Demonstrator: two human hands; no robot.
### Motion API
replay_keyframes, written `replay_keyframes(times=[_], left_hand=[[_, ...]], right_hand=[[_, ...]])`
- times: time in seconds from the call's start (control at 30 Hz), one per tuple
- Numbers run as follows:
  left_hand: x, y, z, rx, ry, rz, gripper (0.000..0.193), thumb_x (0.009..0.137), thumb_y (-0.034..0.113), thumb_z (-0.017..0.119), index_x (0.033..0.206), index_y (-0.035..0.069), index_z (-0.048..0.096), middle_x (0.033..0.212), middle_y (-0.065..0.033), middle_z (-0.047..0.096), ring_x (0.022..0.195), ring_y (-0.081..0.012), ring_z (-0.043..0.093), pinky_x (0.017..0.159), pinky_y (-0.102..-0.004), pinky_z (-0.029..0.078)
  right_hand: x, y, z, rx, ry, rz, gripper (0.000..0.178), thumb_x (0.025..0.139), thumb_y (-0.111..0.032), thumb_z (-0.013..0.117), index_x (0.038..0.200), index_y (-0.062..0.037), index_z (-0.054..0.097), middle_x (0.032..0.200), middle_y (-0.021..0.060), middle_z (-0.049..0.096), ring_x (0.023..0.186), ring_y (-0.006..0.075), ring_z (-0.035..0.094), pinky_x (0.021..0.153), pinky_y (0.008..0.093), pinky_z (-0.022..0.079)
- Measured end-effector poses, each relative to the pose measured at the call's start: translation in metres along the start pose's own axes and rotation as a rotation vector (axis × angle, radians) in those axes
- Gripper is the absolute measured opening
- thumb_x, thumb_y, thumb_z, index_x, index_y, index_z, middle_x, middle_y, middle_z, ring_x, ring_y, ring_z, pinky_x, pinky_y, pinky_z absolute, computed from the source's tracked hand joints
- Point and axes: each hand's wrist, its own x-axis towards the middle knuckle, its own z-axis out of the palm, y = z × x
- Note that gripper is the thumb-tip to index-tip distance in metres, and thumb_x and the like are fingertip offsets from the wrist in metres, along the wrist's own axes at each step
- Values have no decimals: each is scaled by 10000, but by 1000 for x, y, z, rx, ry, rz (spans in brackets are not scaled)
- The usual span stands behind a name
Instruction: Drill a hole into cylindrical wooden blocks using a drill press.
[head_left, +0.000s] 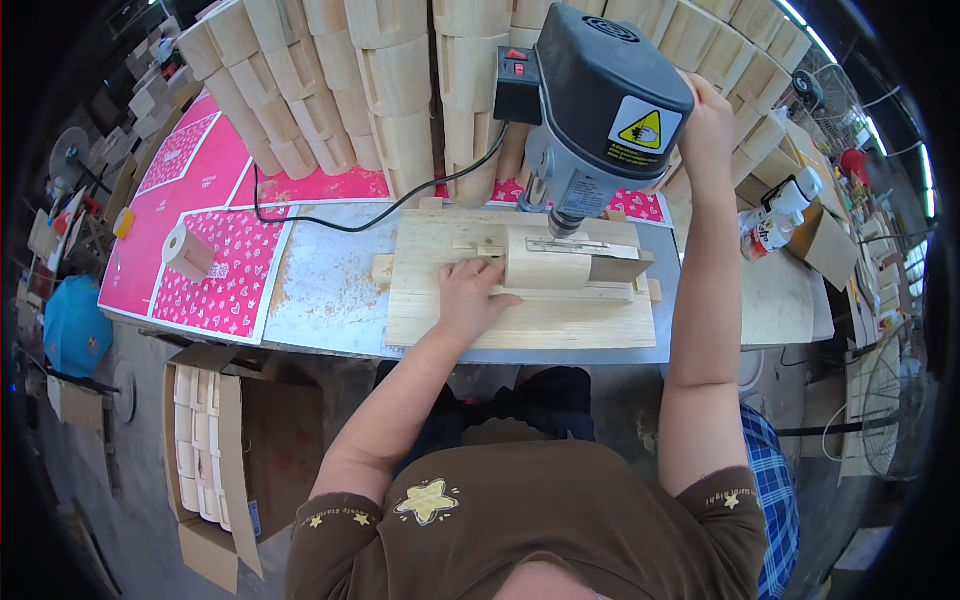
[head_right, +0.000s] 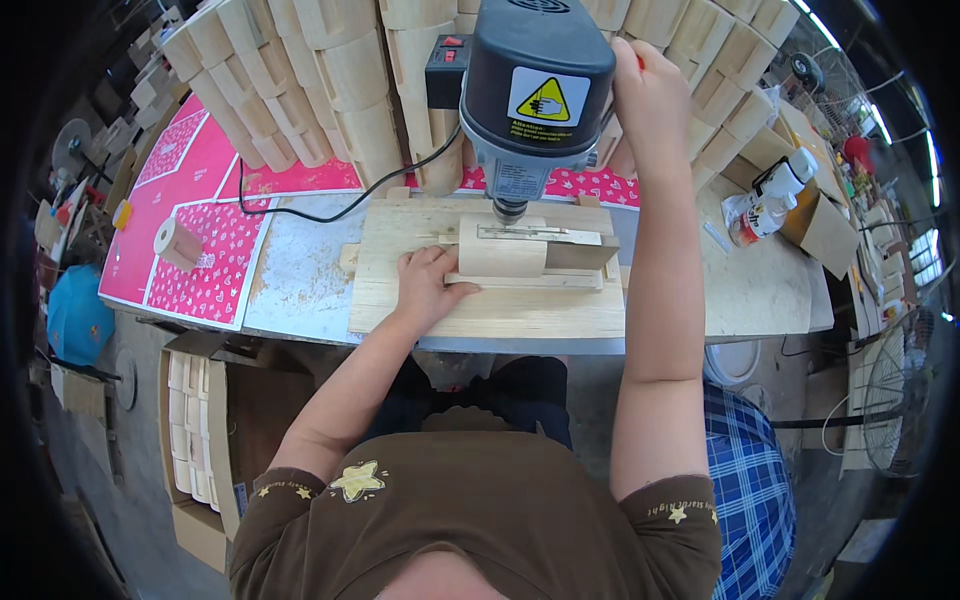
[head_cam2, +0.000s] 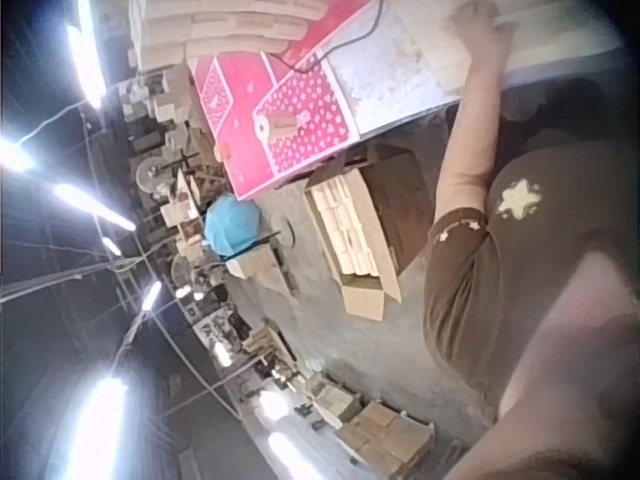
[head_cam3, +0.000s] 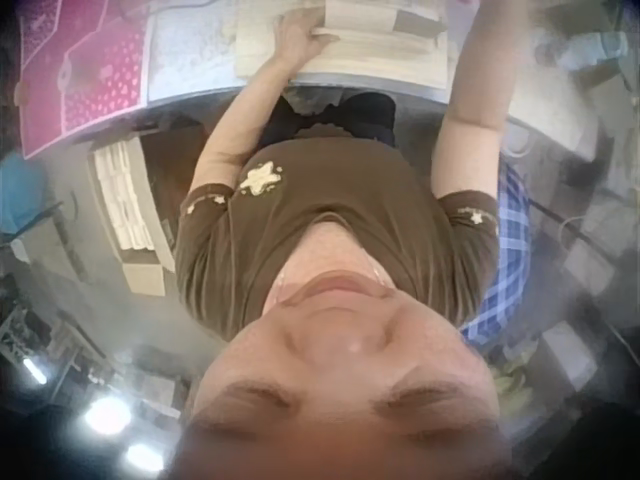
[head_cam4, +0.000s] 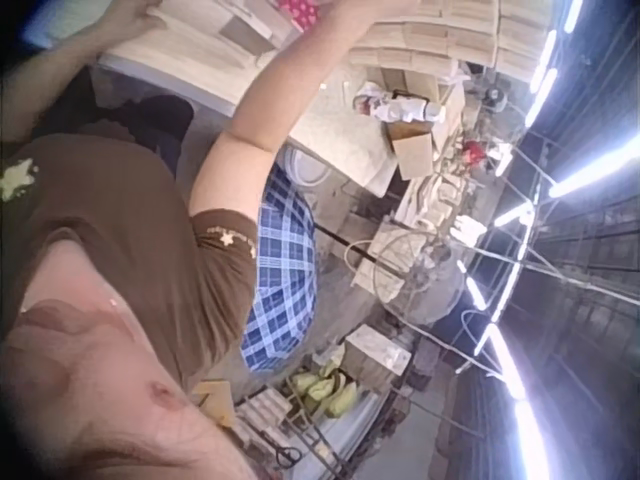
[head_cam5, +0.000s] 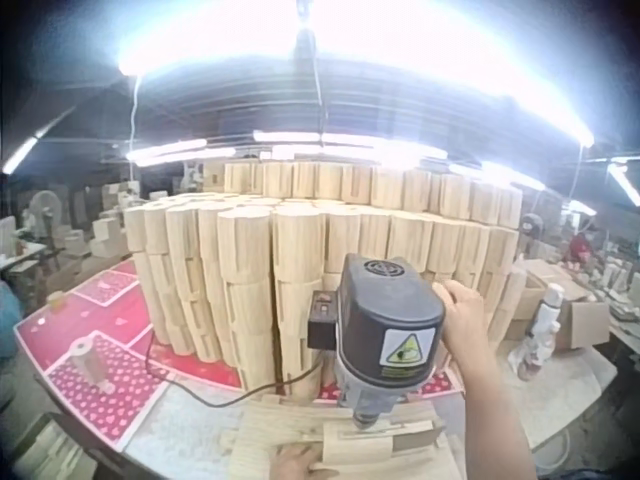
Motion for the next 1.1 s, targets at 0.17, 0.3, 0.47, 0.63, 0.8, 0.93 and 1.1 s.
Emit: replay_keyframes(times=[0.17,0.3,0.47,0.63,0.8,0.93,1.1], left_hand=[[-3,-4,3,-19,1,5,542,578,327,781,1066,142,635,837,-16,574,882,-222,533,833,-382,304],[-3,-5,4,2,17,15,543,576,328,779,1062,131,639,865,-37,583,895,-229,532,831,-384,305],[1,2,2,-25,-53,-22,543,579,334,774,1062,121,641,904,-57,595,922,-236,532,832,-386,305],[-2,0,4,2,4,16,551,589,329,776,1083,132,633,834,-33,565,885,-230,528,842,-382,306],[-3,-2,8,2,23,29,555,586,328,779,1086,135,631,838,-37,565,887,-233,528,842,-384,309],[-4,-2,6,6,19,16,573,577,330,784,1088,122,629,843,-44,565,899,-236,529,848,-390,307],[-3,-2,7,8,-1,2,575,577,332,785,1078,99,626,844,-44,564,897,-236,527,854,-396,304]], right_hand=[[-54,-25,-40,18,-59,-67,248,859,-200,522,743,14,570,568,105,451,549,137,459,532,289,368],[-126,-16,-44,174,-27,-34,153,833,-67,522,747,25,608,597,79,512,559,130,481,524,272,370],[-189,32,-6,239,15,-69,165,815,-19,482,886,17,626,666,75,563,623,169,531,671,314,418],[-189,43,6,282,37,-273,196,825,-37,466,963,11,597,663,64,553,632,177,524,800,356,406],[-168,26,-16,223,65,-385,126,810,-19,475,835,-3,597,633,61,528,583,177,507,773,360,412],[-103,-16,-37,117,61,-77,255,866,-199,513,723,7,560,552,90,481,556,222,497,570,340,401],[6,-2,-5,-177,-101,-60,387,835,-378,487,829,-22,638,726,187,619,709,341,587,660,376,455]])
